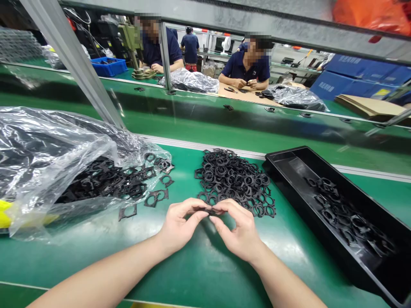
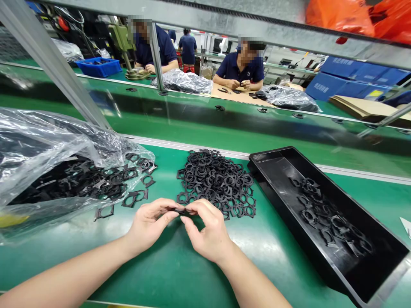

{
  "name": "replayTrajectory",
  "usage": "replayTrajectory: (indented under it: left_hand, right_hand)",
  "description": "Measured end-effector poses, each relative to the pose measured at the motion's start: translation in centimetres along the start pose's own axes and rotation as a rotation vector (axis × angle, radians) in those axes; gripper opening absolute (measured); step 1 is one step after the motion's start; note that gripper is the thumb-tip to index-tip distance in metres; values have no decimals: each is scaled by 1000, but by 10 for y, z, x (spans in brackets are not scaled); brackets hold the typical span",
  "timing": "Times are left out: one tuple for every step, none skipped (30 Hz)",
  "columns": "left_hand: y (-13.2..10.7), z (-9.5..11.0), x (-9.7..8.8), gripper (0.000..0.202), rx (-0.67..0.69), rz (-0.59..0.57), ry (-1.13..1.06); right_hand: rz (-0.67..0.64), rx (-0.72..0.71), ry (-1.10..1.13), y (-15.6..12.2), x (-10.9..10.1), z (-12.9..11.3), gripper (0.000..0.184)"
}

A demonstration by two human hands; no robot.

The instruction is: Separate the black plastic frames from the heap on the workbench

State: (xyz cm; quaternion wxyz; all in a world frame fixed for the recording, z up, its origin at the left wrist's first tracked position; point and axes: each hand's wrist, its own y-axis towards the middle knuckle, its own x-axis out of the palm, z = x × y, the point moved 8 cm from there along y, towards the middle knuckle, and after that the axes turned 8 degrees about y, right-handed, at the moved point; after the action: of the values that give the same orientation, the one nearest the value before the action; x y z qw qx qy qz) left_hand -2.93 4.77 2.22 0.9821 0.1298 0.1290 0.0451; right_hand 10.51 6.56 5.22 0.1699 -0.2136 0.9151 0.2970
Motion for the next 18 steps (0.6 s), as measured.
replayTrajectory:
  left_hand:
    - [0, -1, -1, 10, -16, 11, -32]
    - [0, -2, -1, 10, -28, 18, -58]
    - [-1, -3, -1, 9, -38, 20, -77]
    - [-1, -4, -1, 9, -46, 20, -90]
    - [-2, -6, -1, 9, -54, 23, -99]
    - [-2, -7, -1, 9, -59, 25, -106]
    - [-3, -8, -1, 8, -64, 29, -114]
    - [-3, -8, -1, 8, -69, 33, -122]
    - [-4, -9, -1, 8, -74, 36, -131]
    - [-4, -10, -1, 8, -80, 39, -140]
    - [-5, -10, -1, 8, -87, 41, -149]
    - [-5, -11, 0, 8, -97, 43, -157]
    - [-5, -11, 0, 8, -108, 45, -166]
    - [-5, -12, 0, 8, -118, 48, -173]
    - [-5, -12, 0, 9, -129, 51, -179]
    - [-5, -13, 0, 8, -140, 54, -184]
    - [-5, -13, 1, 8, -149, 59, -189]
    - [-5, -14, 1, 8, -157, 62, -195]
  right_hand:
    - [3, -10, -5, 0, 0, -1, 12]
    - [8, -24, -7, 1, 0, -2, 11]
    - [14, -37, -6, 1, -1, -3, 10]
    - [22, -50, -5, 1, -1, -3, 10]
    - [30, -61, -3, 1, -1, -4, 10]
    - [37, -71, -1, 1, -1, -4, 10]
    - [43, -82, -1, 0, -1, -5, 11]
    - [50, -93, -3, 0, -1, -5, 12]
    - [55, -104, -7, -1, -1, -6, 13]
    - [60, -113, -11, -2, -1, -6, 14]
    - [67, -121, -16, -3, -1, -6, 16]
    - [78, -126, -23, -4, -1, -7, 17]
    - [95, -125, -31, -6, -2, -6, 17]
    - [119, -122, -41, -7, -3, -6, 17]
    - [141, -122, -52, -8, -4, -6, 16]
    - [158, -124, -65, -9, -5, -7, 15]
    - [165, -130, -77, -9, -4, -8, 15]
    - [163, -138, -89, -10, -3, -9, 15]
